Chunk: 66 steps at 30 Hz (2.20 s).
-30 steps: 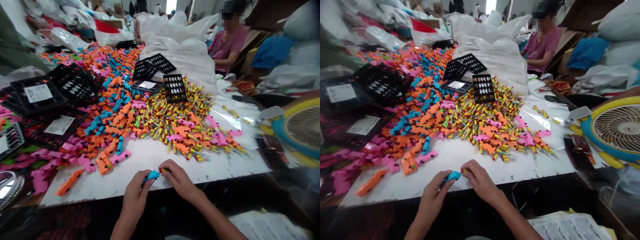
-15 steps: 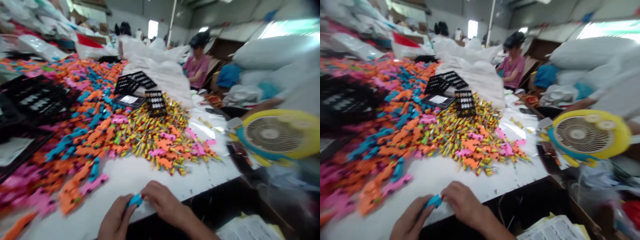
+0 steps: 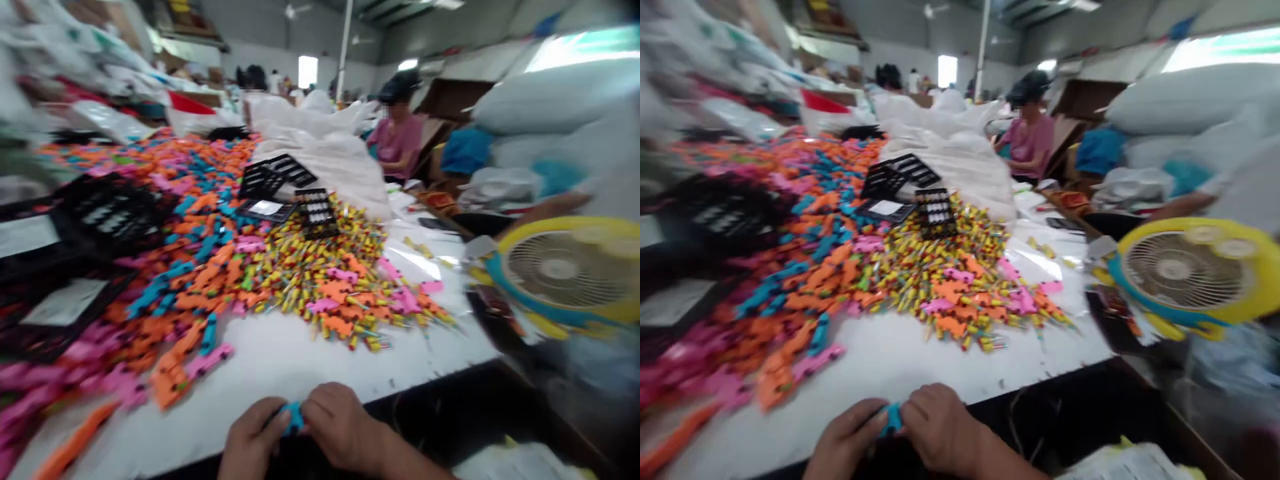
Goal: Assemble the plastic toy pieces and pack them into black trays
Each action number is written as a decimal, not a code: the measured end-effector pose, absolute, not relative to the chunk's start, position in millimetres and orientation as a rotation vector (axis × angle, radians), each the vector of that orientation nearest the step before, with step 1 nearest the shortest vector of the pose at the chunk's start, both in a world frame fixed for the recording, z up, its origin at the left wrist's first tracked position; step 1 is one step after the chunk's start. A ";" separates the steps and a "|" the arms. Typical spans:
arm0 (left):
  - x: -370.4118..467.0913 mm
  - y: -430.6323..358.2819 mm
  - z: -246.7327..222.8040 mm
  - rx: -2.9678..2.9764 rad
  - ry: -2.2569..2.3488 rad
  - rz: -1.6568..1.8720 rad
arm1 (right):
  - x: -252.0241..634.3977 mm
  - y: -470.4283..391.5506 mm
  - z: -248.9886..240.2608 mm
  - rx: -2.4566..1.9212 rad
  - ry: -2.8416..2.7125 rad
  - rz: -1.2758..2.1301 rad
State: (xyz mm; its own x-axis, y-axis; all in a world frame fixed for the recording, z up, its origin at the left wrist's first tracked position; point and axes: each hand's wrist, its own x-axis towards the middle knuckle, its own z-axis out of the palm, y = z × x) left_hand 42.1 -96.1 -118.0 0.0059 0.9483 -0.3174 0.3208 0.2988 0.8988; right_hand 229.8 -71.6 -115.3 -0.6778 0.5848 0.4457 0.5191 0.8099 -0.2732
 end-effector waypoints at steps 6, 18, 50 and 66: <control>44.6 -93.1 -90.0 1.350 1.581 0.756 | 237.9 -61.4 -122.2 -0.794 -2.463 0.168; -26.8 -13.6 -99.4 1.776 2.609 0.785 | 190.4 45.4 -85.8 -1.164 -2.214 0.123; -16.0 -46.5 -128.3 2.190 2.474 0.811 | 181.3 36.5 -125.3 -0.995 -2.466 0.103; 14.0 -53.1 -110.7 2.000 1.922 1.279 | 197.3 -6.7 -111.1 -1.026 -2.015 0.771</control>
